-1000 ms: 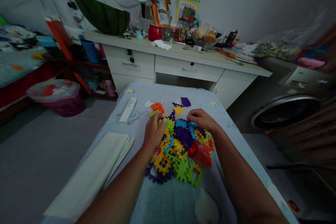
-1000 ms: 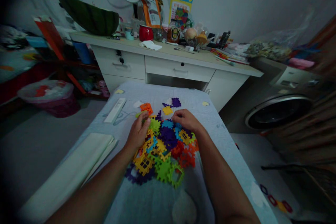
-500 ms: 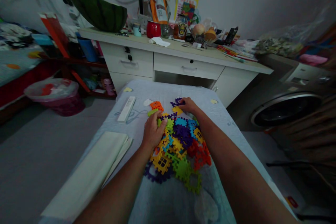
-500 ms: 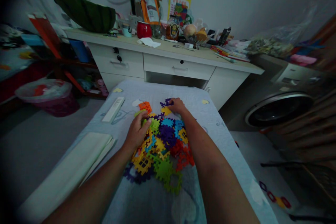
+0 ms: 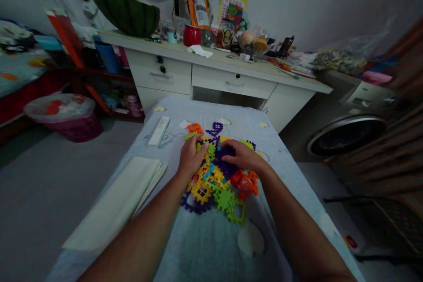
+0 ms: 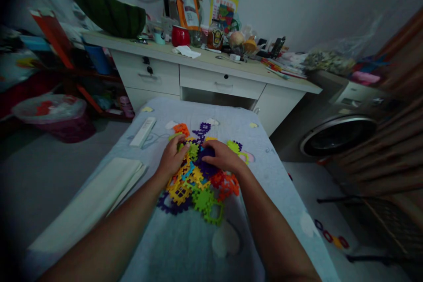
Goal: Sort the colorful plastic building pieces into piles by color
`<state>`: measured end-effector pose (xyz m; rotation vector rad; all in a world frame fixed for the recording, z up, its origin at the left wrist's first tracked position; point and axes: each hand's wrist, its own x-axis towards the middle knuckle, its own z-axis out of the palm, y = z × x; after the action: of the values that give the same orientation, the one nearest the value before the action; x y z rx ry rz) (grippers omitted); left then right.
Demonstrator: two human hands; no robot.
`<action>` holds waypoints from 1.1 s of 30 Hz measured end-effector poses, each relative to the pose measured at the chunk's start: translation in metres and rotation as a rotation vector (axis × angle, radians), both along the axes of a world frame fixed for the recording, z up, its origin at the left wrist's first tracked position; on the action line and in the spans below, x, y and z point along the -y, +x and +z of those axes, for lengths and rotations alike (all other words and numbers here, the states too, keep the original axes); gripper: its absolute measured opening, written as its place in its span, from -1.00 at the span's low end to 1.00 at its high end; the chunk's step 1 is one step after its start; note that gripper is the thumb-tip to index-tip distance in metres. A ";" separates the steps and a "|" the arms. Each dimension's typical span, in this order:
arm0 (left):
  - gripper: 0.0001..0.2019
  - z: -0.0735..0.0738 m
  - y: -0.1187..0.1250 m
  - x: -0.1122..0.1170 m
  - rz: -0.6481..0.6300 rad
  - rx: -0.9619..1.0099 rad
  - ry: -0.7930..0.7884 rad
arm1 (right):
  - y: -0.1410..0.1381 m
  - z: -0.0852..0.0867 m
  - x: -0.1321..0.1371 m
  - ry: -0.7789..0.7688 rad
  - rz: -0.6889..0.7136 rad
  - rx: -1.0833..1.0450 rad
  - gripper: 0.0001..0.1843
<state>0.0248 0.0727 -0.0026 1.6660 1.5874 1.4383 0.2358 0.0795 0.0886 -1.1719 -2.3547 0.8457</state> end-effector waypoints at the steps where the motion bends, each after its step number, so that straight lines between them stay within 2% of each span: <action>1: -0.60 0.000 0.000 0.000 -0.004 0.010 0.004 | -0.007 0.001 0.008 0.027 0.001 0.008 -0.59; 7: -0.62 0.004 -0.004 -0.001 -0.003 0.174 -0.020 | -0.043 0.004 0.029 0.141 0.105 -0.065 -0.56; 13: -0.63 0.005 -0.006 -0.002 -0.001 0.301 -0.041 | -0.032 0.007 0.034 0.159 0.138 0.106 -0.59; 18: -0.60 0.004 -0.007 0.000 -0.030 0.242 -0.032 | -0.008 0.004 0.034 0.177 0.002 0.224 -0.59; 23: -0.57 0.005 -0.007 0.003 -0.044 0.134 -0.007 | 0.015 -0.008 0.026 0.240 -0.099 0.256 -0.71; 28: -0.63 0.008 -0.006 0.003 0.001 0.087 0.028 | 0.040 -0.035 0.010 0.296 -0.271 0.137 -0.58; 33: -0.72 0.013 -0.007 0.005 0.169 -0.086 0.096 | 0.064 -0.068 -0.006 0.325 -0.596 0.117 -0.56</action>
<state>0.0179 0.0680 0.0099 1.7030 1.7688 1.5672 0.3000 0.0855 0.0207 -1.6700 -1.9399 0.1895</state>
